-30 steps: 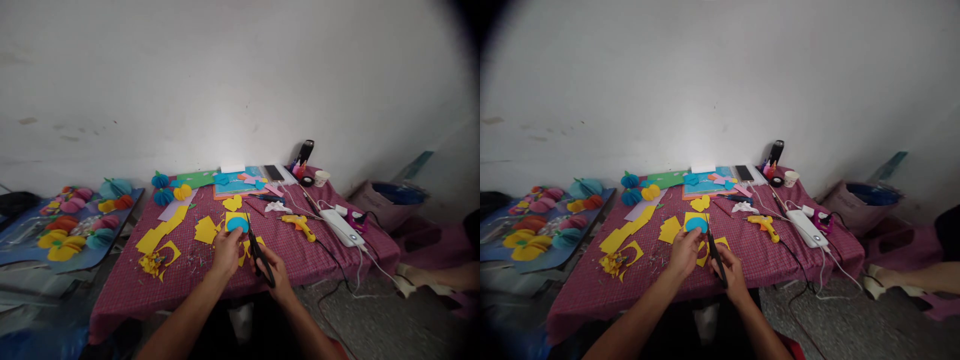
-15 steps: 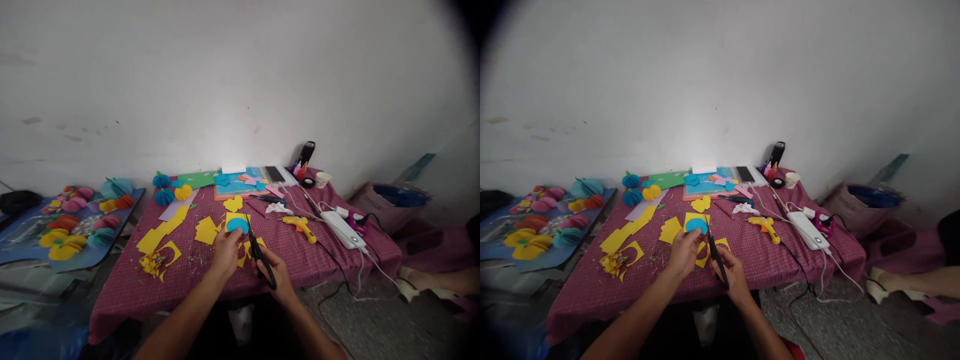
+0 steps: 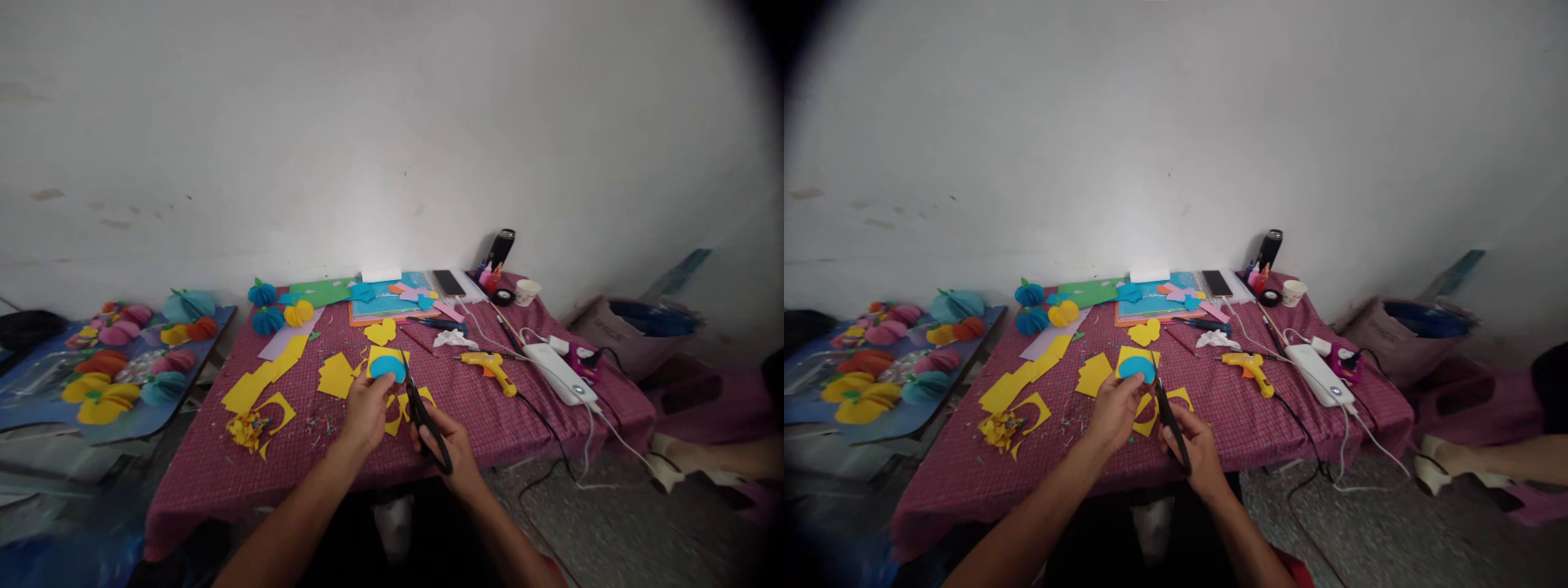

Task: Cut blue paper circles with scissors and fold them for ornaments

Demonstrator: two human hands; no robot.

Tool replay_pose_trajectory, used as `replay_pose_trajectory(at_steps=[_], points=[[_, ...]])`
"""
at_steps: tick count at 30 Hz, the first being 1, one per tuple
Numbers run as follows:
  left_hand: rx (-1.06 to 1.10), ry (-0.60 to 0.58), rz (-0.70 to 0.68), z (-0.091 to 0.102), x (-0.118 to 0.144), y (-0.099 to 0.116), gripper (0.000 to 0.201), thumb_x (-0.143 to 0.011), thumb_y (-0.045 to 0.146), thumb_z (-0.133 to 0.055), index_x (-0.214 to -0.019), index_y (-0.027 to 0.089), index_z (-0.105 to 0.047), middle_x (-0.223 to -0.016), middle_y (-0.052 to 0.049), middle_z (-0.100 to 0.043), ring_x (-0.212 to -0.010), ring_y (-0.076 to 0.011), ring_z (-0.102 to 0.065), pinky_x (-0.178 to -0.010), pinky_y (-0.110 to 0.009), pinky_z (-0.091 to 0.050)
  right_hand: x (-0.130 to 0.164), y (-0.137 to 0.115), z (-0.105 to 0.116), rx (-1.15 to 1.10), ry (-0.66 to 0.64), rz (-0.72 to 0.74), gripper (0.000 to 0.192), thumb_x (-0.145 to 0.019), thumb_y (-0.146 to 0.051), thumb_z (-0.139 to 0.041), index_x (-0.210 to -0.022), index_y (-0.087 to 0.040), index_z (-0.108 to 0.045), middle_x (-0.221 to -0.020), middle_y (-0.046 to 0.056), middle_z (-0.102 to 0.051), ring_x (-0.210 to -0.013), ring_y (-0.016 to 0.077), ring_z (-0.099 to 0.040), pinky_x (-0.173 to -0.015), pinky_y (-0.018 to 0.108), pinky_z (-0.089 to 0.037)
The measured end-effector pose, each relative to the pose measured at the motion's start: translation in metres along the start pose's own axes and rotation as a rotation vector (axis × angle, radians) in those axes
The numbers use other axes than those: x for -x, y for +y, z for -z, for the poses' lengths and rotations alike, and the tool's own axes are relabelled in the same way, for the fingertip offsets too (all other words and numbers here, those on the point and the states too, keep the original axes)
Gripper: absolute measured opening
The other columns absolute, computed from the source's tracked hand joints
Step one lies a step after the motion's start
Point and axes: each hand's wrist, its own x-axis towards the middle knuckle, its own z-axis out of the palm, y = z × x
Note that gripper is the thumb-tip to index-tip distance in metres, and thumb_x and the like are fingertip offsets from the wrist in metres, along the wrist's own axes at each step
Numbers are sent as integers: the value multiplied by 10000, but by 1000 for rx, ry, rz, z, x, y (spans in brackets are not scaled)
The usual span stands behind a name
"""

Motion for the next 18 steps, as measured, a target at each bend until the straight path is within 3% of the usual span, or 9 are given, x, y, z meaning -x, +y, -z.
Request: replay_pose_trajectory(at_steps=[7,18], points=[[-29,6,-1,-1,2,1,208,-636,224,-792,-799,156,-681,-771,-38,-686,-692,-143,-624,-735,-306,-476,0,1,-4,-63,26,-14,413,-849,-443,-649,-1166,-177,-641,-765,37,-606,-650,178,-517,-590,286,-383],[-16,27,-2,-2,4,1,235,-625,226,-799,-805,152,-667,-757,-31,-677,-681,-143,-618,-718,-301,-477,-1,2,-8,-67,57,-27,379,-855,-436,-648,-1132,-177,-659,-698,9,-565,-608,161,-489,-570,275,-362]])
